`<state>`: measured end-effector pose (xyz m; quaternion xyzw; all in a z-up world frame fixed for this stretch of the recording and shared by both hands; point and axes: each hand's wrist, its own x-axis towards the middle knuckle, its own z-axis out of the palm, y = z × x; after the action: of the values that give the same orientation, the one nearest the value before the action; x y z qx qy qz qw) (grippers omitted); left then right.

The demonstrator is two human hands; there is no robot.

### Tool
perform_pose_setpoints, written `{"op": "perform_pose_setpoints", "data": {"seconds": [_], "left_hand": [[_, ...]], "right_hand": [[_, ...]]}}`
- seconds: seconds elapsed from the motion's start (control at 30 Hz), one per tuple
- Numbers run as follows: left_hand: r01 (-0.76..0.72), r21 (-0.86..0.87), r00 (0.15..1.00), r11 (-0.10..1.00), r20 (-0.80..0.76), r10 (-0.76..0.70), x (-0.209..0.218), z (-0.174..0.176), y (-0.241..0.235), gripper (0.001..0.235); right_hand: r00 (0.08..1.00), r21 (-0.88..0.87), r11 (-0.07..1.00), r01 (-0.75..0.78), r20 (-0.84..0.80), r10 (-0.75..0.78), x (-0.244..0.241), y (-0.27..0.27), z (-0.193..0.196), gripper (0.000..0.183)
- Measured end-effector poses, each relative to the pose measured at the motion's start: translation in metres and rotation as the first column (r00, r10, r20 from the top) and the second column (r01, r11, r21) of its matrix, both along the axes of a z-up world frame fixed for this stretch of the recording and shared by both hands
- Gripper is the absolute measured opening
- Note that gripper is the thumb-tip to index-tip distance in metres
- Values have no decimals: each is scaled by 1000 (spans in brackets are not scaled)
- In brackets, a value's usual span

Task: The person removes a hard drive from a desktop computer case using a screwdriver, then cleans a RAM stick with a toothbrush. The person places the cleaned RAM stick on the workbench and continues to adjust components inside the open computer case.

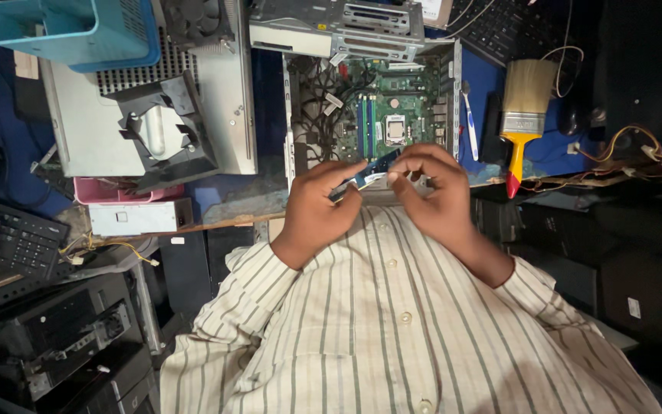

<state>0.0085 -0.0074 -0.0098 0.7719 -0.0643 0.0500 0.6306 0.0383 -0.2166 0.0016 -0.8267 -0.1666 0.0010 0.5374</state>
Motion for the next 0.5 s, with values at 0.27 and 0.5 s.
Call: {"op": "perform_pose_setpoints", "data": {"seconds": [0.27,0.5], "left_hand": [[-21,-7,1000,1000,4,21,0,3,-3,31],[-46,31,999,998,-3,46,2,2,-3,25]], "right_hand": [[1000,-31,999,5,21,-4,3,2,-4,10],[999,-45,999,13,30,-12,3,5,-6,8]]}}
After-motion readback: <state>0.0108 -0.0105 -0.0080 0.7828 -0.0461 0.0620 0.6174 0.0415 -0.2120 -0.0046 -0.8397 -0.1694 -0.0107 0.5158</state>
